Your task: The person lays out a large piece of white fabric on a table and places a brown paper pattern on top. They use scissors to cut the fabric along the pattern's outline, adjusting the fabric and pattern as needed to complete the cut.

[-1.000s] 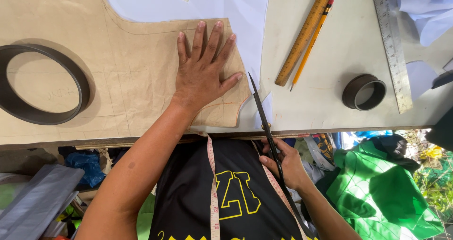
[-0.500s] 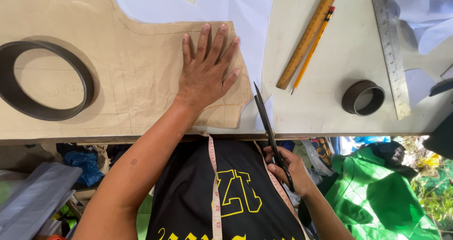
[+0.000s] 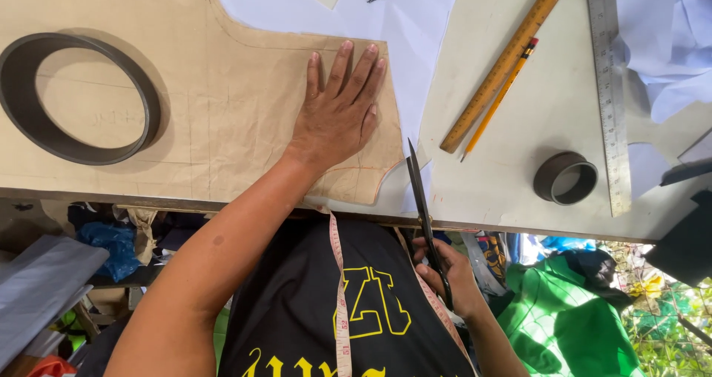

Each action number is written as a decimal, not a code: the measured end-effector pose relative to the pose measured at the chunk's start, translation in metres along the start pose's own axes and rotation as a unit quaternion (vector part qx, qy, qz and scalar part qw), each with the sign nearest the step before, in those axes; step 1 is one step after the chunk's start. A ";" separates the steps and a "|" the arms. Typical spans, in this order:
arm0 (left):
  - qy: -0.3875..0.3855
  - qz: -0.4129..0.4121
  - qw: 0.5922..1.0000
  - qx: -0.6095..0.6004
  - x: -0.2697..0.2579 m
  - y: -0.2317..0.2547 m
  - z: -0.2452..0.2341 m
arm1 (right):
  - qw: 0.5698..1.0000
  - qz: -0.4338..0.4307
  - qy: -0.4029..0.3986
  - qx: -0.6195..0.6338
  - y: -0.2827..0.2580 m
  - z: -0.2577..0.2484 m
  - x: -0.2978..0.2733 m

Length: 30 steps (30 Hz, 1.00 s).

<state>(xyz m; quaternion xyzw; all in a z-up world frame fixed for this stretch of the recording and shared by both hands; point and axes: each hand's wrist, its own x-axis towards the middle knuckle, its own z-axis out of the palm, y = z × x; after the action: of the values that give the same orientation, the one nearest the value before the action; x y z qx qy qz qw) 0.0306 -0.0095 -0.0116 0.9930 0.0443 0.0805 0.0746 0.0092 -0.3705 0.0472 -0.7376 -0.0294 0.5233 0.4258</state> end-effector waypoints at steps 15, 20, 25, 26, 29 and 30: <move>0.000 0.005 1.000 0.006 0.000 0.000 -0.001 | 0.998 0.007 0.052 -0.029 -0.025 0.016 0.013; -0.001 0.007 1.000 -0.003 0.000 0.000 -0.001 | 0.996 0.023 0.071 -0.056 -0.020 0.015 0.014; -0.005 0.003 1.000 -0.002 0.001 -0.001 -0.001 | 1.000 -0.013 0.025 0.004 -0.031 0.010 0.017; -0.011 0.003 1.000 -0.005 0.001 -0.001 -0.001 | 0.999 -0.008 0.030 -0.018 -0.037 0.011 0.020; -0.016 0.004 1.000 -0.009 0.002 0.000 -0.002 | 0.999 0.003 0.044 -0.017 -0.051 0.015 0.026; -0.018 0.001 1.000 -0.007 0.002 0.000 -0.002 | 0.999 0.009 0.048 0.005 -0.055 0.017 0.028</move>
<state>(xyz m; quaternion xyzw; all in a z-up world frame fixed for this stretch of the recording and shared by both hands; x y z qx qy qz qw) 0.0322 -0.0093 -0.0091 0.9937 0.0419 0.0634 0.0827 0.0304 -0.3112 0.0608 -0.7600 -0.0001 0.4909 0.4258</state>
